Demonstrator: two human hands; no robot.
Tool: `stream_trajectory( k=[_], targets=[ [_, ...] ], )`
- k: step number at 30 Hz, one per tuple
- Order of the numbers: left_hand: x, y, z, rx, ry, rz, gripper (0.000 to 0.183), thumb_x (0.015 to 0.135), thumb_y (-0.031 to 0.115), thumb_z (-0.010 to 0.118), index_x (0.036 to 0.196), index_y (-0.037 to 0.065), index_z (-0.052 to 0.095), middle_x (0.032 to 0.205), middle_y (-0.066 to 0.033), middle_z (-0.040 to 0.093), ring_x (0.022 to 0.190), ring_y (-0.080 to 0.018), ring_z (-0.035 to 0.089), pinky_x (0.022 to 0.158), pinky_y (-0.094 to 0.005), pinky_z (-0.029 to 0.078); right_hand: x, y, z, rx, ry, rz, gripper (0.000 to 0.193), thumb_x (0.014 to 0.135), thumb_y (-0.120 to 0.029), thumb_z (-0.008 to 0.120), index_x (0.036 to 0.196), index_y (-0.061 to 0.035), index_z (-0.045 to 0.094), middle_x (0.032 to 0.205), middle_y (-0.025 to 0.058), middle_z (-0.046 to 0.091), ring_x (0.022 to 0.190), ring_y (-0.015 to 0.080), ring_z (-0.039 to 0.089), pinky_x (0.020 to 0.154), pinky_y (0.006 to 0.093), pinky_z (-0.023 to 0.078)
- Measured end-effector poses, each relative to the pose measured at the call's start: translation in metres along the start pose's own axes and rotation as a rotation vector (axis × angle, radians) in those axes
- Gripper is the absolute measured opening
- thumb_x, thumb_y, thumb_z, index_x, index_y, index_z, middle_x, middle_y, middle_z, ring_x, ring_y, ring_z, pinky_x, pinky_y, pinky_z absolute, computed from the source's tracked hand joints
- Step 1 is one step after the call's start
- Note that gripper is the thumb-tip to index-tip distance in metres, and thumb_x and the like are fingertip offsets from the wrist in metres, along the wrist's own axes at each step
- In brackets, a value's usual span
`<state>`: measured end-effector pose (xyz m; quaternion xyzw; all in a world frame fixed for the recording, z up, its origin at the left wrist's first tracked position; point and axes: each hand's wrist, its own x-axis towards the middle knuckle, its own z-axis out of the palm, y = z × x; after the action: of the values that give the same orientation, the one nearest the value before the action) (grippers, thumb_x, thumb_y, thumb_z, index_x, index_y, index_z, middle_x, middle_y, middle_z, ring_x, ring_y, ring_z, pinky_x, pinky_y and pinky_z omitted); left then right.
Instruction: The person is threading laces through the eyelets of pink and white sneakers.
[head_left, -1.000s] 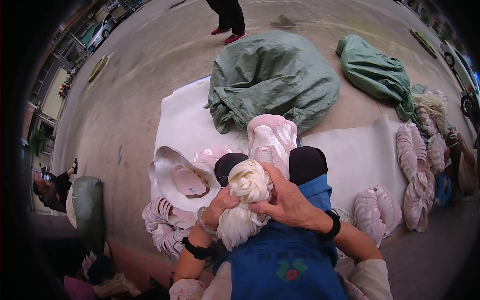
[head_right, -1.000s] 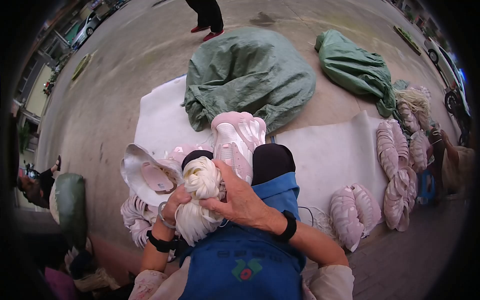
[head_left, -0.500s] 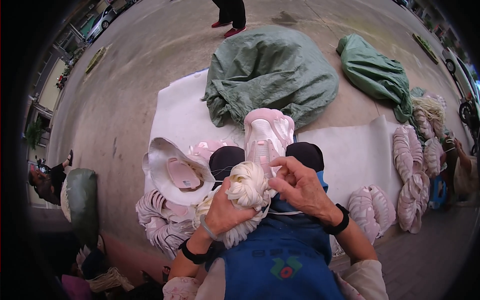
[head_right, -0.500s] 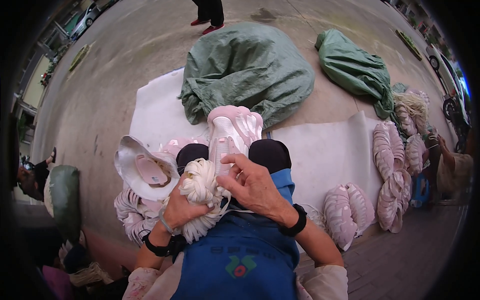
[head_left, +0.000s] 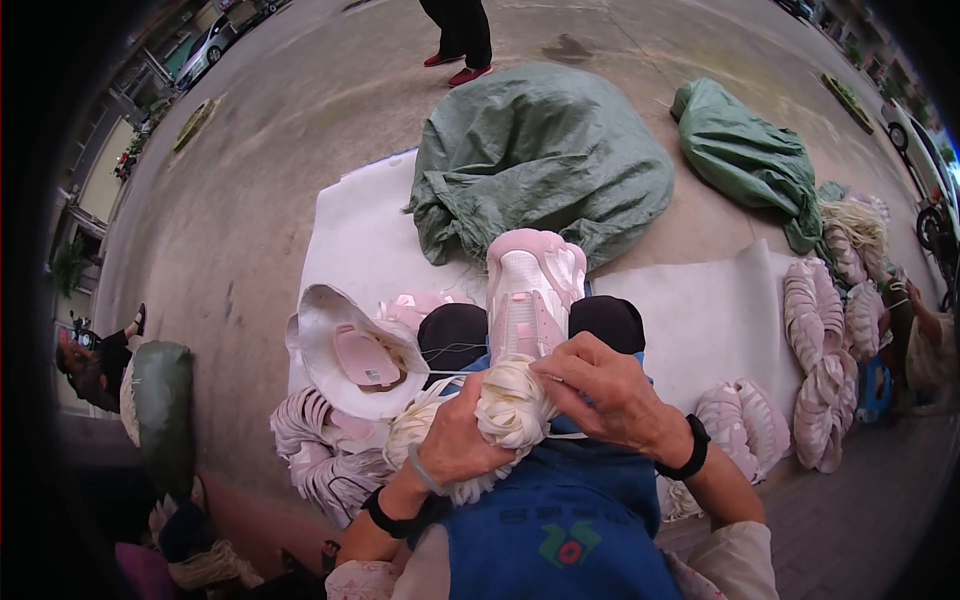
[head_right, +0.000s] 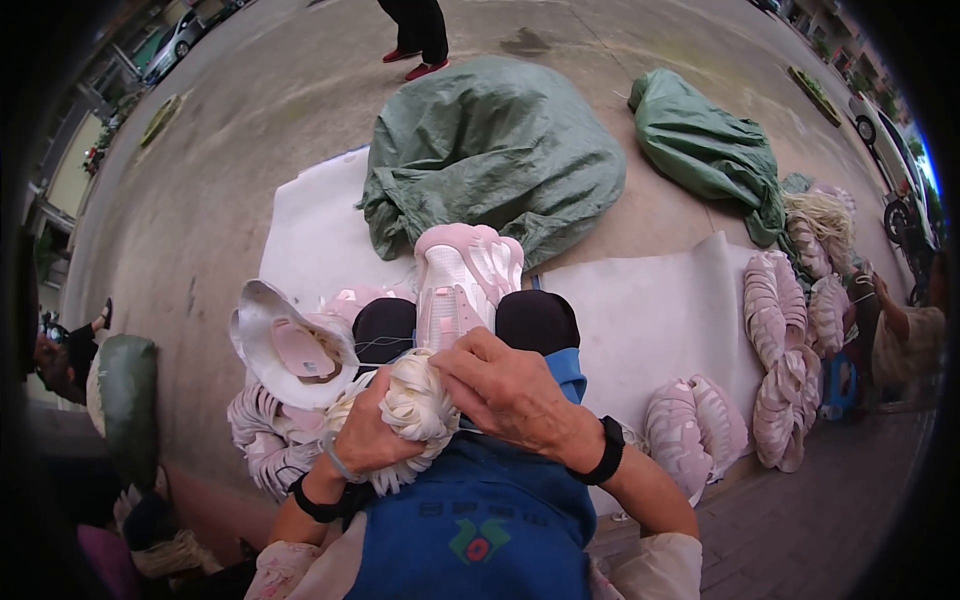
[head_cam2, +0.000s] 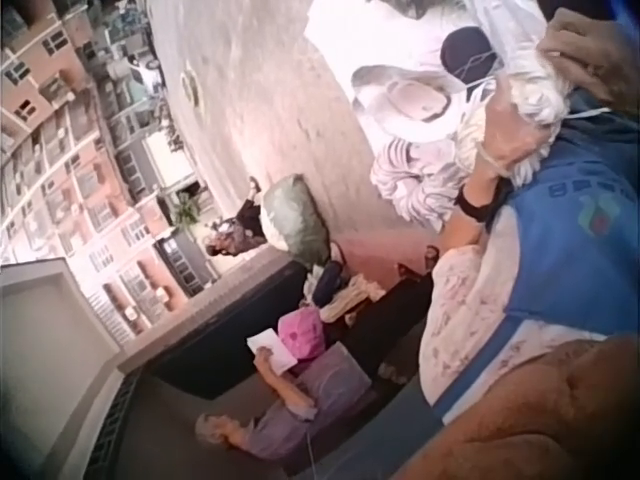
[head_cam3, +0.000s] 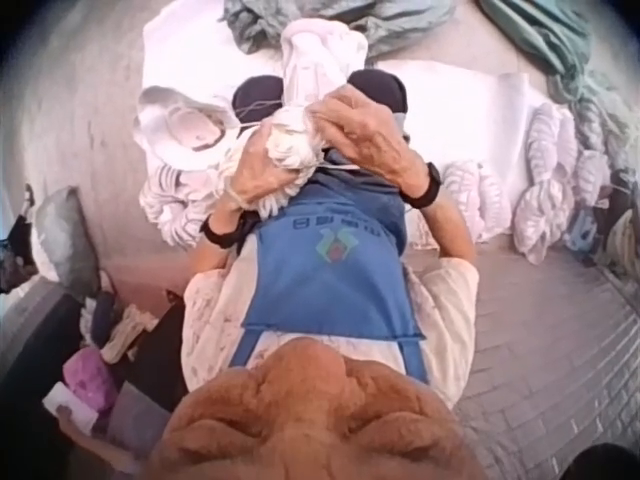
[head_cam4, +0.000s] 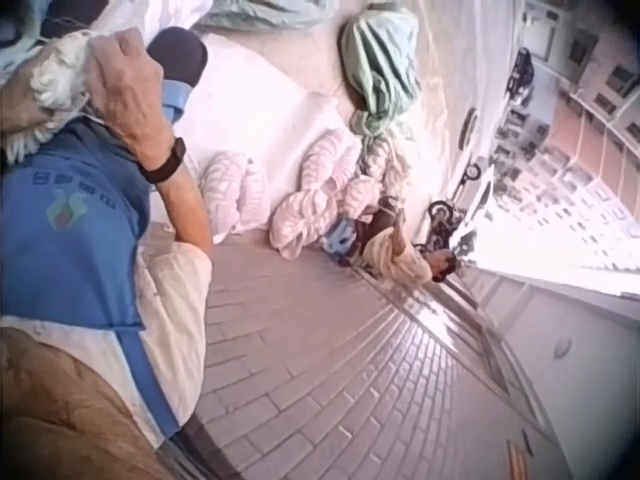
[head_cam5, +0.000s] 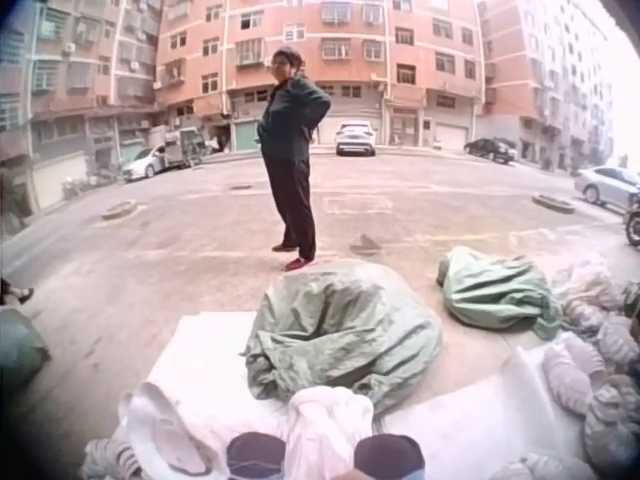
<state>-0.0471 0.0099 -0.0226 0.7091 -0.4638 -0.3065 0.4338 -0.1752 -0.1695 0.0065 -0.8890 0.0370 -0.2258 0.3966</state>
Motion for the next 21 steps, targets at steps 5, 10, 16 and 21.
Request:
stream_trajectory(
  k=[5,10,16,21],
  targets=[
    [-0.003,0.004,0.001,0.041,0.024,0.024,0.073,0.068,0.022,0.083,0.125,-0.001,0.044,0.103,-0.0215,0.065,0.096,-0.0356,0.066,0.081,-0.0390,0.053,0.006,-0.005,-0.006,0.121,-0.124,0.141,0.019,0.081,-0.010,0.073,0.099,-0.0059,0.068,0.082,0.0077,0.056,0.068,0.0187,0.057,0.059,0.0286,0.047],
    [-0.003,0.003,0.006,0.215,0.126,0.114,0.074,0.067,0.023,0.084,0.125,-0.003,0.045,0.102,-0.0193,0.064,0.093,-0.0355,0.066,0.080,-0.0384,0.052,0.014,-0.010,-0.015,0.130,-0.187,0.171,0.013,0.082,-0.015,0.070,0.088,-0.0034,0.067,0.076,0.0083,0.055,0.065,0.0210,0.056,0.057,0.0328,0.044],
    [-0.008,-0.006,0.013,0.240,0.180,0.168,0.071,0.068,0.019,0.080,0.128,-0.001,0.047,0.106,-0.0219,0.061,0.095,-0.0379,0.063,0.082,-0.0426,0.051,0.017,-0.007,-0.015,0.205,-0.226,0.289,0.010,0.081,-0.009,0.067,0.083,-0.0002,0.064,0.071,0.0084,0.053,0.063,0.0196,0.053,0.058,0.0302,0.041],
    [-0.012,-0.009,0.022,0.217,0.213,0.235,0.074,0.068,0.017,0.078,0.130,-0.004,0.042,0.106,-0.0237,0.060,0.097,-0.0398,0.061,0.083,-0.0446,0.049,-0.006,0.000,-0.020,0.700,-0.319,0.627,0.014,0.091,-0.018,0.059,0.088,-0.0044,0.060,0.071,-0.0005,0.059,0.053,0.0082,0.048,0.049,0.0243,0.039]
  ],
)
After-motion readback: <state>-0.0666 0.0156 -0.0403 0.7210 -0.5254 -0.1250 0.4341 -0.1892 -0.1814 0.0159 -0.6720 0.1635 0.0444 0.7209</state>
